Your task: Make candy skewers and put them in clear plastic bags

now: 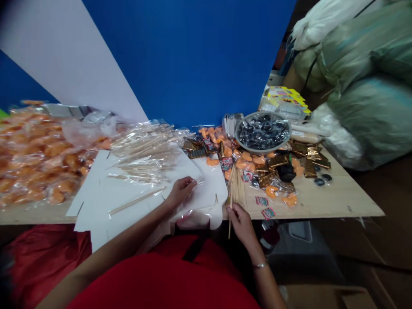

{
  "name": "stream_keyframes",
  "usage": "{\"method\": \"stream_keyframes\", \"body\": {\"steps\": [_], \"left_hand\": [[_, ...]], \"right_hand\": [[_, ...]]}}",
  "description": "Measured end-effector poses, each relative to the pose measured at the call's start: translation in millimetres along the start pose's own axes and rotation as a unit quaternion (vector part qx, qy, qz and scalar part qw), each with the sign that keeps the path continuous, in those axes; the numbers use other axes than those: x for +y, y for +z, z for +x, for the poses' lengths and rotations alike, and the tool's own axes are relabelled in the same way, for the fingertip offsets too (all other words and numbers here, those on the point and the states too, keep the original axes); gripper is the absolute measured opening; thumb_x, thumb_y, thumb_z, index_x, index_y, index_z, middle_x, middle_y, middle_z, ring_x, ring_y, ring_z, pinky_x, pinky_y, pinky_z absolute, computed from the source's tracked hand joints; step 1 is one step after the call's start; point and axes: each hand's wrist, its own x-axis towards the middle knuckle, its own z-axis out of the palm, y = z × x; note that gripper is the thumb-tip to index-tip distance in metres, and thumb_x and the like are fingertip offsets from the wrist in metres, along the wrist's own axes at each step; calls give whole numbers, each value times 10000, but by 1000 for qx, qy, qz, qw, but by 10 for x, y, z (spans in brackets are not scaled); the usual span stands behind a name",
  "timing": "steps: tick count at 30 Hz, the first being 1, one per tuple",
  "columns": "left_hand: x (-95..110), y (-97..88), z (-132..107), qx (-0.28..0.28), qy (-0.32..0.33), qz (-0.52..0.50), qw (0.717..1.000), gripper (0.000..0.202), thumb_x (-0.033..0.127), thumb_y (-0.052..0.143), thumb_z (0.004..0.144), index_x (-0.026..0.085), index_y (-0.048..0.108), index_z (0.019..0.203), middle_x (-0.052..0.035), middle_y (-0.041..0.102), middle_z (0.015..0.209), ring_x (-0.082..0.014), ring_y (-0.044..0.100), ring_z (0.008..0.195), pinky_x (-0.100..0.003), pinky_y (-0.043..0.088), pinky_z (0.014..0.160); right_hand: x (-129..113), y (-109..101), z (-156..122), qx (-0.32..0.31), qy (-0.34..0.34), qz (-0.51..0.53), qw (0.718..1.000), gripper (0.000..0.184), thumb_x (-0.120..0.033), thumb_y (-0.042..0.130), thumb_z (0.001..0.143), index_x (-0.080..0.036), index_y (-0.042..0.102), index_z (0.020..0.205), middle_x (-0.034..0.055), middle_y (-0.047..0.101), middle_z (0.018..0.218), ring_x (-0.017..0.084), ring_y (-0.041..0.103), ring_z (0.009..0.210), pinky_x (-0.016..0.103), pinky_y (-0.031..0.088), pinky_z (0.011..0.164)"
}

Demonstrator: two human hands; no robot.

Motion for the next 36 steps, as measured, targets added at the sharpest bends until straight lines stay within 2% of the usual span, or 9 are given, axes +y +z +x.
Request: {"method": "stream_keyframes", "body": {"steps": [7,10,13,16,18,24,26,30,36], "left_hand": [[0,18,-47,-23,21,14,999,244,383,528,815,160,572,727,41,478,527,-99,428,500,-196,323,461],[87,61,-106,-35,37,28,998,231,361,555,793,151,610,716,11,543,599,-119,474,585,-209,362,521],[232,169,-229,-81,54,38,995,218,340,578,776,148,635,688,2,578,621,-127,507,625,-218,389,575],[384,305,-378,-128,64,16,990,193,317,557,800,150,648,830,17,575,612,-114,513,580,-212,392,561],[459,368,-451,-139,79,2,987,195,305,535,826,151,633,898,16,583,634,-111,525,580,-210,405,567],[543,341,-512,-138,120,43,982,255,323,474,888,152,661,857,-1,605,648,-126,550,628,-218,423,627],[550,314,-518,-146,115,55,981,289,333,460,896,151,667,811,-6,608,649,-128,543,627,-218,416,622],[533,322,-525,-171,89,41,980,341,368,436,904,149,670,787,-9,602,648,-133,533,628,-219,408,613],[465,383,-498,-185,66,18,980,374,416,430,907,151,688,851,-10,597,661,-138,526,650,-225,403,629]], "right_hand": [[335,-221,-303,58,100,101,988,380,-549,588,796,-171,618,762,-6,578,624,163,541,627,270,427,635],[397,-255,-366,88,109,120,983,400,-565,619,761,-170,656,817,1,606,641,164,556,646,278,441,663],[388,-292,-407,128,117,147,974,411,-576,615,757,-177,666,842,-1,609,662,145,540,605,258,435,598],[305,-315,-404,148,120,172,966,413,-570,625,754,-173,668,862,1,602,660,129,507,539,241,409,507],[207,-317,-377,149,114,182,965,393,-548,653,743,-169,672,847,6,602,646,131,515,535,242,419,496],[-78,-325,-295,183,85,190,961,328,-475,715,719,-171,675,834,31,669,698,176,615,633,308,514,608],[-126,-340,-275,223,82,227,944,308,-444,729,717,-171,666,845,22,672,711,162,619,622,301,518,610],[-250,-355,-196,332,48,322,886,273,-401,750,698,-178,633,805,0,663,781,109,600,581,258,517,579],[-468,-323,-53,393,21,329,858,239,-365,726,726,-179,635,844,-3,667,842,91,612,601,251,535,624]]}}
